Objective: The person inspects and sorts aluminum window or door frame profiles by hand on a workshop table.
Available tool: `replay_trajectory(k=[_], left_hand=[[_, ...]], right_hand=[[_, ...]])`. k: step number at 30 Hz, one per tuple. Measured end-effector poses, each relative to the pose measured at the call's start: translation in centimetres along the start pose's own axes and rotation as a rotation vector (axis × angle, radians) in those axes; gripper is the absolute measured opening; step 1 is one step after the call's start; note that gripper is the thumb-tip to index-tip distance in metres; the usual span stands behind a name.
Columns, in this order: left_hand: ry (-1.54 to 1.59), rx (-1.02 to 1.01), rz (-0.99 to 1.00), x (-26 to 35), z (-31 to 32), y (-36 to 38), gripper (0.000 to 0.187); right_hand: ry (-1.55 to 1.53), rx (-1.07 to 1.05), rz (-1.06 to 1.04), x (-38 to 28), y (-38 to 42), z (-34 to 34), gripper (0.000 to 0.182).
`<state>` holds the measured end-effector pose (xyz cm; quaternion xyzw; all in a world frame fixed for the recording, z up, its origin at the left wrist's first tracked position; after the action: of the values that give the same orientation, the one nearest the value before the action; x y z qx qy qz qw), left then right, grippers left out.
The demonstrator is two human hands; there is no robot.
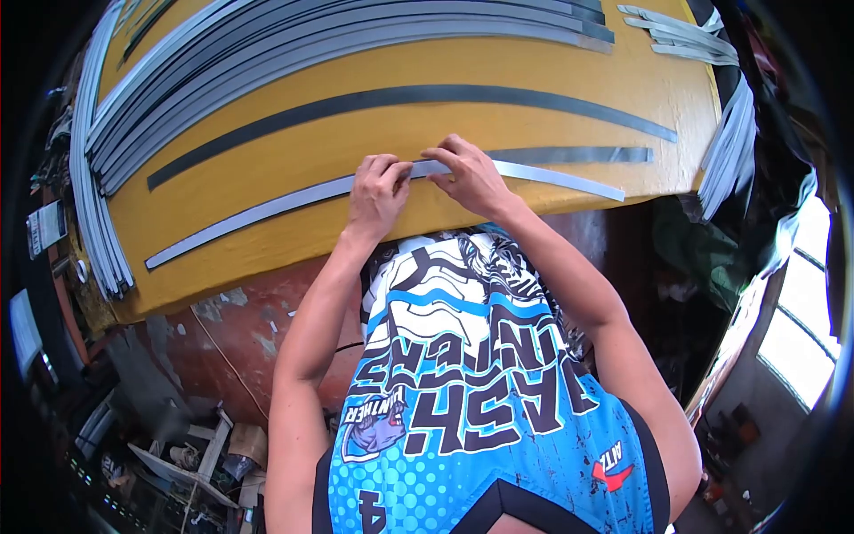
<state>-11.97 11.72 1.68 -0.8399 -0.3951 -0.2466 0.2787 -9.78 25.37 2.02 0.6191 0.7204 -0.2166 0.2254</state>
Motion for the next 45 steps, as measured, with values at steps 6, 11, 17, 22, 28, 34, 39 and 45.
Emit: replay_trajectory(k=[6,11,17,22,28,34,39,45], left_hand=[[-0.045,-0.023,-0.069,-0.3,0.1,-0.1,0.02],[-0.09,-0.014,-0.116,0.2,0.1,-0.3,0.018],[-0.079,-0.011,-0.118,0.0,0.1,-0.2,0.018],[-0.089,-0.025,-0.094,0.3,0.0,-0.3,0.019],[-0.084,-0.019,-0.105,0.2,0.0,-0.3,0.019],[-0.084,-0.024,-0.119,0.0,0.1,-0.2,0.019],[-0.11,-0.028,-0.09,0.4,0.0,-0.2,0.021],[-0.127,-0.026,-0.084,0.5,0.0,-0.2,0.021]], right_hand=[[-0.021,-0.116,0.1,3.8,1.4,-4.6,0.021],[0.041,-0.106,0.078,6.2,2.3,-6.3,0.019],[0.039,-0.083,0.048,7.2,2.7,-5.8,0.019],[0.039,-0.07,0.062,7.3,3.0,-5.7,0.02],[0.038,-0.045,0.053,7.5,3.1,-5.4,0.02],[0.059,-0.011,0.017,7.2,3.1,-5.7,0.02],[0.061,-0.025,0.025,7.4,3.1,-5.4,0.021],[0.053,-0.034,0.019,7.4,3.1,-5.5,0.021]])
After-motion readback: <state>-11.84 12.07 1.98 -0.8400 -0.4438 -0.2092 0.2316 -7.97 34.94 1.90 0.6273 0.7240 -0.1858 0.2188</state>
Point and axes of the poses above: each hand's wrist, its own y-axis away from the middle knuckle, its own z-axis out of the palm, x = y × z, the point moved 9 cm from there along -y, towards the middle knuckle, and after that the axes turned 2 degrees about z, right-handed, at the moved point
